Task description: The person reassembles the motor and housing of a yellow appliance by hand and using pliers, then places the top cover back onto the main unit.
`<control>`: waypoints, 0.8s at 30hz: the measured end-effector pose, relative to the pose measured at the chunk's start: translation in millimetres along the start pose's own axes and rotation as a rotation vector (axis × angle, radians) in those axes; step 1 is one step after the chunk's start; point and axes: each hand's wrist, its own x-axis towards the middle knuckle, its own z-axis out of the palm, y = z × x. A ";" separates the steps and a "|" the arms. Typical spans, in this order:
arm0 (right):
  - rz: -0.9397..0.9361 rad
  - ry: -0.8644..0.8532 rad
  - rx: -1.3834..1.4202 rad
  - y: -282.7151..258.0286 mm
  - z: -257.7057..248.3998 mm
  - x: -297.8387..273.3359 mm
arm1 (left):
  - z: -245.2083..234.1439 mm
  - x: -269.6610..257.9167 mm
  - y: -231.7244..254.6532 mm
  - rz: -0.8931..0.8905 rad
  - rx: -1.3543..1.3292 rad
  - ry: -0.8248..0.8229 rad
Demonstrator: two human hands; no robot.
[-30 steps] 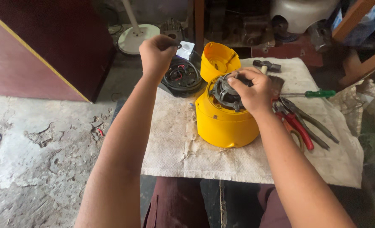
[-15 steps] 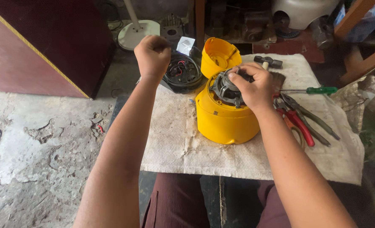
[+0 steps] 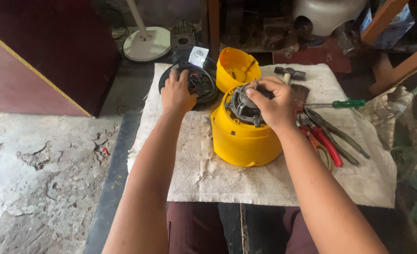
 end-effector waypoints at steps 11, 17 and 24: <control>0.000 -0.012 0.019 0.0 -0.6 2.7 | 4.2 28.8 -4.6 -0.467 -0.046 -0.189; -0.013 -0.011 0.035 2.2 1.1 -0.9 | 15.4 54.3 -34.5 -0.502 -0.367 0.120; 0.008 -0.001 -0.005 -1.9 -0.5 -1.2 | 0.7 92.4 -25.6 -0.746 -0.910 0.168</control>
